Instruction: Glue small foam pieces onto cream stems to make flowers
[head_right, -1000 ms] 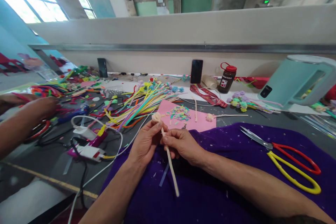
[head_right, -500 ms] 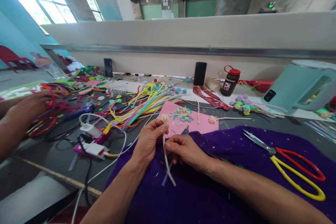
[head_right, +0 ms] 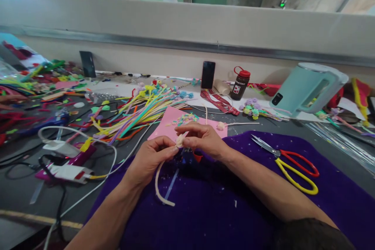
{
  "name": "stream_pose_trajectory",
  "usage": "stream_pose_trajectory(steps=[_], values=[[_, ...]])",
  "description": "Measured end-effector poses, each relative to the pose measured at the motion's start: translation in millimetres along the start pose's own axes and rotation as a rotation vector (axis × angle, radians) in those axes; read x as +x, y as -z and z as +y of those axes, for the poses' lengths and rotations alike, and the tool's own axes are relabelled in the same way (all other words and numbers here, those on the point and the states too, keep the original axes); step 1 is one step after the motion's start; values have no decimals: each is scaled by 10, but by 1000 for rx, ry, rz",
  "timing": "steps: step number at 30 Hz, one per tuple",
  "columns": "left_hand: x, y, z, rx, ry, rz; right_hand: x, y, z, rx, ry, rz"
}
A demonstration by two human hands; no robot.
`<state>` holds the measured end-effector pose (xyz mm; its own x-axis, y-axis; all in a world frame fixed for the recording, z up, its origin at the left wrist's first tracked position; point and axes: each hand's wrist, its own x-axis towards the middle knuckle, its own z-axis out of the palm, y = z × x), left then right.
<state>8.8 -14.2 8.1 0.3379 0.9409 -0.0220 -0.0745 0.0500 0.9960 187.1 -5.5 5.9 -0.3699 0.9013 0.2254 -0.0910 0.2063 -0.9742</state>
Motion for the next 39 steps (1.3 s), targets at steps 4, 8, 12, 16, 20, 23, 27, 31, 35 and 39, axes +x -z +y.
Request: stream_pose_trajectory(steps=[4, 8, 12, 16, 20, 23, 27, 31, 35, 39], values=[[1, -17, -3, -13, 6, -7, 0, 10, 3, -21, 6, 17], [-6, -29, 8, -19, -7, 13, -4, -3, 9, -35, 26, 19], [-7, -32, 14, -25, -18, 22, -12, -26, 16, -75, 17, 58], [3, -32, 3, -28, -17, 23, -20, -41, 10, -94, 9, 71], [10, -41, -10, -27, -9, 18, -25, -58, 9, -39, 3, 60], [7, -40, -9, -32, -2, 23, -25, -66, 5, 14, -18, 49], [-6, 16, 21, -153, 46, 31, -23, -56, -25, 66, -9, 83], [-21, 105, 71, -390, 89, -9, -30, -54, -29, 74, -9, 128], [-20, 158, 74, -478, 98, -24, -35, -90, 3, 61, -53, 108], [7, 173, 27, -496, 93, -17, -30, -156, -8, 15, -92, 125]])
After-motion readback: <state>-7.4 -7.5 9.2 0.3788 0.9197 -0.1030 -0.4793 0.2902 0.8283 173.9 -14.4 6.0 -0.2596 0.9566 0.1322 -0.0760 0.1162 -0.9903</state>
